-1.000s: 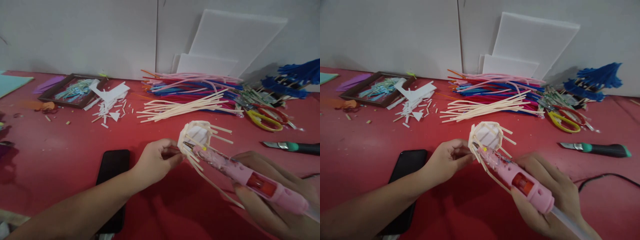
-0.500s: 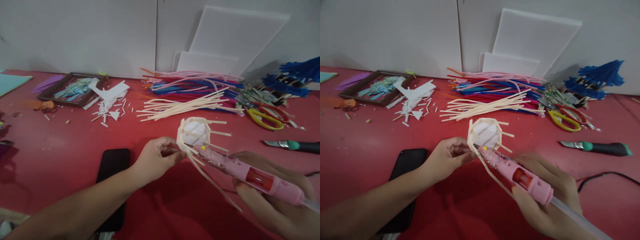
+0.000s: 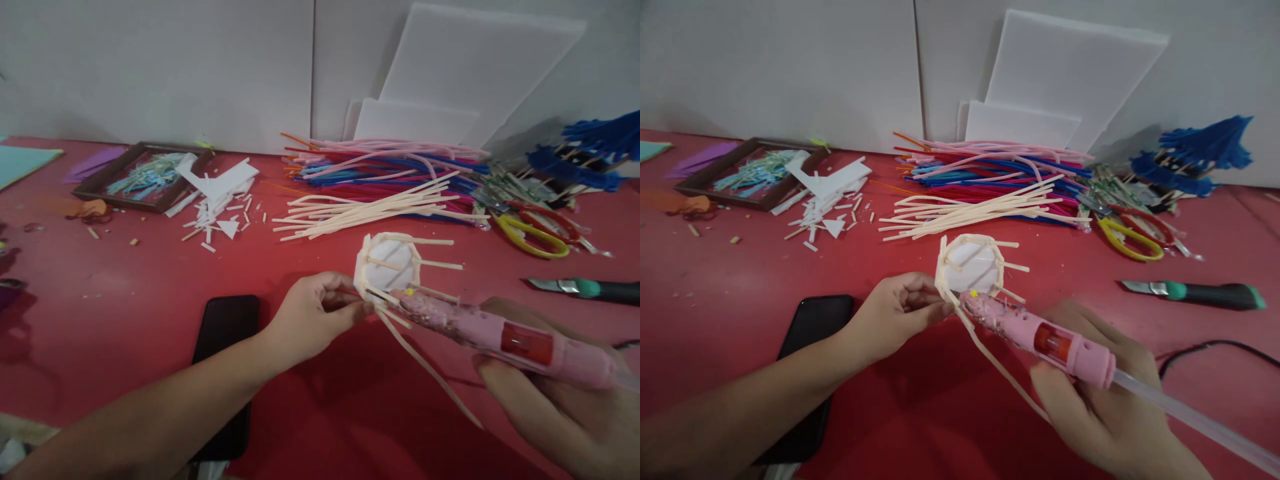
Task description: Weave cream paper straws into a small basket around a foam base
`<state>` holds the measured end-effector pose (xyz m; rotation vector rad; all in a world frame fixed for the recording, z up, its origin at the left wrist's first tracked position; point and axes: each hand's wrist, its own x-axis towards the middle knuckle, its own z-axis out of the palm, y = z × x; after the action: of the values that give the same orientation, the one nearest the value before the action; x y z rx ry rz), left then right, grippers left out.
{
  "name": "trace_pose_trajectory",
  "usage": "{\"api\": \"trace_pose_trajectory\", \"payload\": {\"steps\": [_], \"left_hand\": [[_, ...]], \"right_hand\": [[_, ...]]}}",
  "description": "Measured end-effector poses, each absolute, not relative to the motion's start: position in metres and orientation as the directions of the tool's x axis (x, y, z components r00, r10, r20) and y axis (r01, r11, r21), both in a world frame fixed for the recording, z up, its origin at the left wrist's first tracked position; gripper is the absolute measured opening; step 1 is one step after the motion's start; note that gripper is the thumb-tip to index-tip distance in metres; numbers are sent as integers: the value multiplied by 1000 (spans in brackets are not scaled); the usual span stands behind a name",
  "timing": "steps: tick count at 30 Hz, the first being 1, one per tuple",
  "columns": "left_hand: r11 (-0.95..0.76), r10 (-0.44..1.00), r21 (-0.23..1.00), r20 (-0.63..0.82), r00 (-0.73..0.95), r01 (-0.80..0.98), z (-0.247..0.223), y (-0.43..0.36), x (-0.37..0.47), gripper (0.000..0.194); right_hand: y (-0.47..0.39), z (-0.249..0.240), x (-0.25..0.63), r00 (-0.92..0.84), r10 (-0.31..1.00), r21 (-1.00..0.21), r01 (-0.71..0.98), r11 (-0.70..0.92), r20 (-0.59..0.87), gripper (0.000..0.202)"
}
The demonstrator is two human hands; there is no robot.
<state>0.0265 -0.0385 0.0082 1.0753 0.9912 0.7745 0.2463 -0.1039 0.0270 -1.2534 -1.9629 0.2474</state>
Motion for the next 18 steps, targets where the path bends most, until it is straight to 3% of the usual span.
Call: {"api": "trace_pose_trajectory", "payload": {"steps": [10, 18], "left_hand": [[317, 882, 948, -293, 368, -4, 11, -38, 27, 27], [299, 889, 954, -278, 363, 0, 9, -38, 27, 25]], "right_hand": [[-108, 21, 254, -219, 858, -512, 724, 462, 464, 14], [-108, 19, 256, -180, 853, -466, 774, 430, 489, 20]]}}
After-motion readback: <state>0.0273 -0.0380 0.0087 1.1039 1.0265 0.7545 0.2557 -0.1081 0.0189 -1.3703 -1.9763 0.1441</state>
